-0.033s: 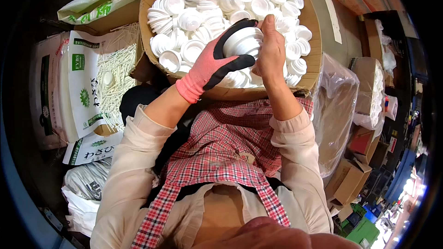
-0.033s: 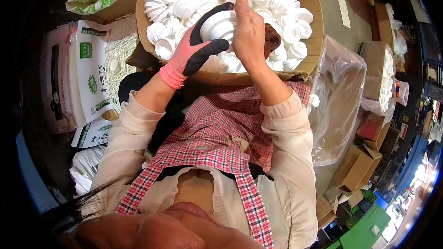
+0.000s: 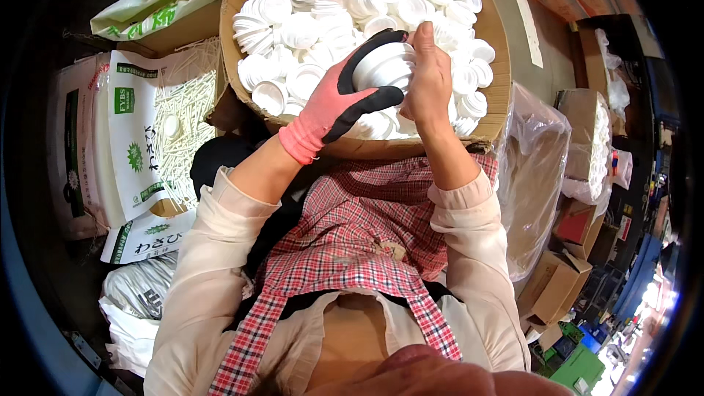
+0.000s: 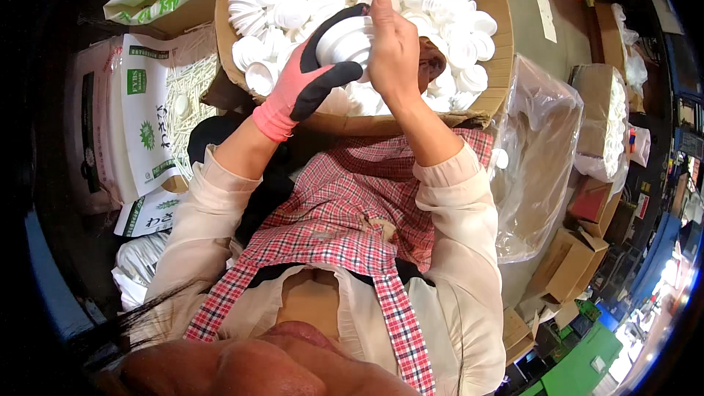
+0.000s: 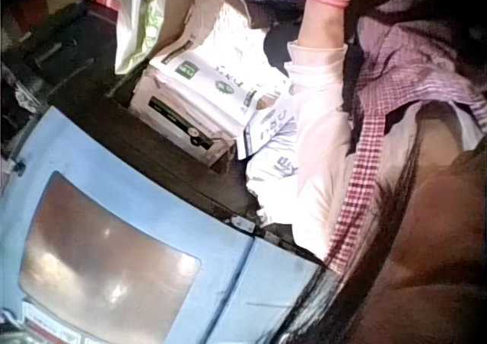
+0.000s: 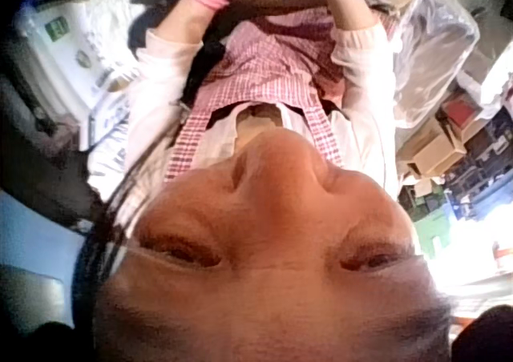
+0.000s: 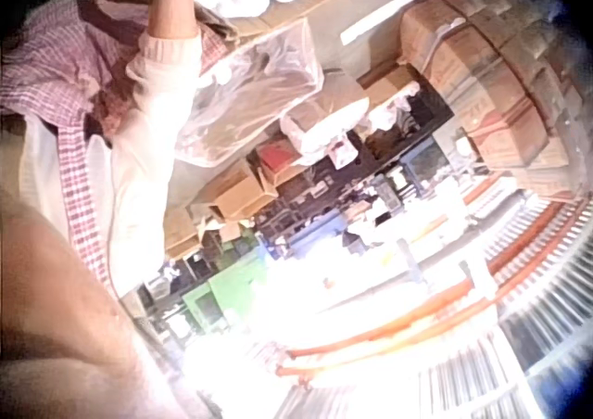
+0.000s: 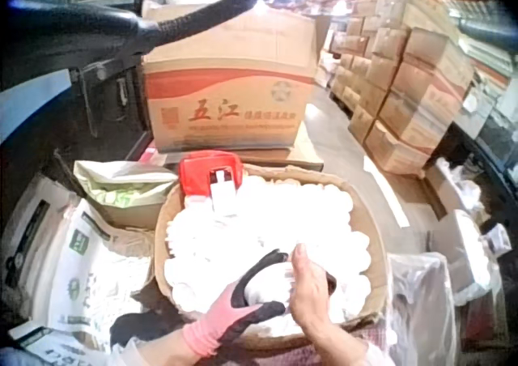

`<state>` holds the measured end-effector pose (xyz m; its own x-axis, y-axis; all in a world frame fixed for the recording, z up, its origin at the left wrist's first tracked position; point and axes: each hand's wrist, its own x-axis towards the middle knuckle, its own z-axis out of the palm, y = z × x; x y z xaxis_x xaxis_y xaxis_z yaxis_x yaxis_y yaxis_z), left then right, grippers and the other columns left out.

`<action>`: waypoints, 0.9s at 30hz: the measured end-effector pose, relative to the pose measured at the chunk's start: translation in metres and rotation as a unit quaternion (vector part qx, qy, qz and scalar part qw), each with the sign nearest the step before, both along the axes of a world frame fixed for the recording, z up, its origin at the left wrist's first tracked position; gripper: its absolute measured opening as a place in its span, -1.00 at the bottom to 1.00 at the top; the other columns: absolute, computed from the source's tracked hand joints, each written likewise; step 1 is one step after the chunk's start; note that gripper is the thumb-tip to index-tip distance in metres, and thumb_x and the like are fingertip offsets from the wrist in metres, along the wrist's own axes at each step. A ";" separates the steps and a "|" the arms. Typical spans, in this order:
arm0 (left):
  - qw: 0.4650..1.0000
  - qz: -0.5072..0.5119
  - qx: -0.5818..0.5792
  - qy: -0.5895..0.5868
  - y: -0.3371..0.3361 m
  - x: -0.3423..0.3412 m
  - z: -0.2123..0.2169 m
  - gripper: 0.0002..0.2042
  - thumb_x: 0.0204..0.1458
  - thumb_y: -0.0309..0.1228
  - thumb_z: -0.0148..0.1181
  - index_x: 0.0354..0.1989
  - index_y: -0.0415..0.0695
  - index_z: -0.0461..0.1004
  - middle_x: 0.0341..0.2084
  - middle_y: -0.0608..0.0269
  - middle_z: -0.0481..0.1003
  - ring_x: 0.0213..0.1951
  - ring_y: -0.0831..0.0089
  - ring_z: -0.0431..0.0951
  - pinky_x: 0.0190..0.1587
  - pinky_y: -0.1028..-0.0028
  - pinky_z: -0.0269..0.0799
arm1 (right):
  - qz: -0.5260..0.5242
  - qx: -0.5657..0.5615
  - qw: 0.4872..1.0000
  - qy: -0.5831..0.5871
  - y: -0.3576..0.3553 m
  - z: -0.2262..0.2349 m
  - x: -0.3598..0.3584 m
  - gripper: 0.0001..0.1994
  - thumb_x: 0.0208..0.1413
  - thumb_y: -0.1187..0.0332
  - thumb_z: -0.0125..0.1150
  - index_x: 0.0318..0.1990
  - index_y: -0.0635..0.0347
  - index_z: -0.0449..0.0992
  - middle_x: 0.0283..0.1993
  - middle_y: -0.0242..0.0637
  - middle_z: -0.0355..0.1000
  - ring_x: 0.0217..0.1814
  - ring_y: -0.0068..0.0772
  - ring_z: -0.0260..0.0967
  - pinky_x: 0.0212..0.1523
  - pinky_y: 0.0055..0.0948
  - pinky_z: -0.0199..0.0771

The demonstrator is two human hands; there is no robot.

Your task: The person sits on the floor and repeatedly picks up white plastic bowls and lids from a large cardboard box. They wipe each bowl with a brown cloth, then fit a lid onto the bowl and place the assembled unit into a clear plastic bag.

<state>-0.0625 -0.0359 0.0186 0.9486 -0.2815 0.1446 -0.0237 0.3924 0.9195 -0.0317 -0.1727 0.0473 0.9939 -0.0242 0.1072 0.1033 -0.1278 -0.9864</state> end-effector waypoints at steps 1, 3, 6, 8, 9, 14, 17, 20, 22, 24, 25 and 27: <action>1.000 -0.001 0.003 0.003 0.000 0.000 -0.002 -0.41 -0.01 -0.48 0.25 0.24 -0.22 0.23 0.08 0.26 0.38 0.04 0.53 0.38 0.10 0.50 0.30 | 0.004 0.006 1.000 -0.005 -0.002 -0.003 0.003 -0.42 0.30 -0.06 -0.17 -0.57 0.28 0.35 -0.63 -0.54 0.18 -0.53 -0.68 0.04 -0.51 -0.56 0.06; 1.000 0.009 0.003 0.006 -0.003 -0.001 0.000 -0.44 0.01 -0.46 0.25 0.22 -0.24 0.25 0.02 0.26 0.41 0.00 0.53 0.41 0.06 0.51 0.33 | 0.003 0.002 1.000 -0.003 -0.002 -0.003 0.003 -0.42 0.30 -0.06 -0.15 -0.55 0.30 0.39 -0.63 -0.53 0.20 -0.52 -0.69 0.05 -0.51 -0.57 0.05; 0.999 0.022 0.045 0.004 -0.002 0.002 -0.009 -0.46 0.02 -0.45 0.24 0.20 -0.24 0.27 0.00 0.27 0.42 -0.02 0.54 0.42 0.04 0.52 0.34 | 0.011 0.013 1.000 -0.001 -0.003 -0.018 0.011 -0.46 0.29 -0.07 -0.13 -0.56 0.17 0.43 -0.61 -0.56 0.22 -0.58 -0.72 0.02 -0.55 -0.59 0.02; 0.999 0.017 0.030 0.028 -0.003 0.002 -0.005 -0.47 0.02 -0.45 0.22 0.20 -0.24 0.27 -0.02 0.27 0.44 0.00 0.54 0.40 0.05 0.52 0.33 | 0.018 -0.014 0.999 0.046 -0.007 -0.015 0.012 -0.39 0.28 -0.15 -0.24 -0.43 0.24 0.48 -0.59 -0.51 0.28 -0.57 -0.69 0.12 -0.51 -0.63 0.11; 0.999 0.019 0.025 0.040 -0.002 0.002 -0.003 -0.48 0.03 -0.45 0.21 0.20 -0.23 0.27 -0.03 0.26 0.45 0.01 0.54 0.39 0.06 0.52 0.33 | 0.019 -0.006 0.995 0.094 -0.006 -0.009 0.012 -0.37 0.28 -0.17 -0.27 -0.37 0.26 0.50 -0.56 -0.46 0.32 -0.54 -0.66 0.18 -0.47 -0.64 0.16; 0.848 -0.130 -0.459 0.230 0.012 0.027 -0.017 -0.48 0.12 -0.37 0.04 0.27 -0.15 0.13 0.15 0.01 0.26 0.22 0.04 0.22 0.27 -0.19 0.07 | 0.147 0.169 0.974 0.042 -0.044 0.001 0.017 -0.35 0.28 -0.15 -0.24 0.17 0.33 0.28 0.02 -0.11 0.39 0.00 -0.35 0.37 0.03 -0.40 0.35; 0.841 -0.154 -0.454 0.252 0.006 0.026 -0.011 -0.50 0.14 -0.33 -0.02 0.26 -0.16 0.13 0.18 -0.04 0.23 0.24 -0.02 0.19 0.29 -0.21 0.00 | 0.146 0.108 0.983 0.042 -0.060 0.004 0.000 -0.56 0.26 0.14 0.03 0.17 0.23 0.30 0.03 -0.25 0.42 -0.10 -0.54 0.34 -0.19 -0.59 0.36; 0.842 -0.196 -0.447 0.231 -0.009 0.026 -0.019 -0.50 0.16 -0.31 -0.05 0.26 -0.20 0.12 0.20 -0.02 0.22 0.25 0.05 0.18 0.31 -0.12 -0.01 | 0.122 0.107 0.980 0.118 -0.066 -0.001 -0.014 -0.57 0.21 0.13 0.10 0.14 0.17 0.35 -0.10 -0.33 0.45 -0.28 -0.60 0.30 -0.35 -0.69 0.28; 0.798 -0.310 -0.478 0.197 -0.022 0.028 -0.020 -0.50 0.19 -0.29 -0.07 0.27 -0.23 0.11 0.20 0.07 0.24 0.24 0.22 0.22 0.34 0.05 0.05 | 0.099 0.046 0.976 0.189 -0.076 -0.001 -0.016 -0.55 0.20 0.02 0.09 0.08 0.15 0.41 -0.18 -0.37 0.46 -0.31 -0.63 0.27 -0.41 -0.67 0.28; 0.870 -0.246 -0.374 0.209 -0.035 0.024 -0.019 -0.51 0.18 -0.28 -0.04 0.26 -0.20 0.14 0.18 0.05 0.27 0.20 0.18 0.26 0.26 0.02 0.17 | 0.105 0.123 0.970 0.179 -0.084 -0.016 -0.015 -0.51 0.13 -0.09 0.12 0.02 0.11 0.48 -0.27 -0.43 0.42 -0.35 -0.65 0.26 -0.52 -0.66 0.28; 0.894 -0.223 -0.328 0.211 -0.041 0.024 -0.021 -0.49 0.16 -0.29 -0.02 0.27 -0.17 0.13 0.19 0.02 0.24 0.22 0.09 0.23 0.25 -0.08 0.15 | 0.096 0.156 0.965 0.186 -0.090 -0.019 -0.017 -0.49 0.12 -0.10 0.13 0.02 0.13 0.47 -0.28 -0.44 0.41 -0.35 -0.64 0.27 -0.51 -0.66 0.28; 0.919 -0.202 -0.270 0.204 -0.050 0.023 -0.025 -0.46 0.13 -0.30 0.01 0.29 -0.13 0.11 0.21 -0.02 0.20 0.24 0.02 0.20 0.24 -0.15 0.13 | 0.080 0.126 0.973 0.175 -0.100 -0.019 -0.024 -0.46 0.10 -0.07 0.18 0.06 0.18 0.44 -0.26 -0.43 0.42 -0.32 -0.63 0.31 -0.48 -0.65 0.31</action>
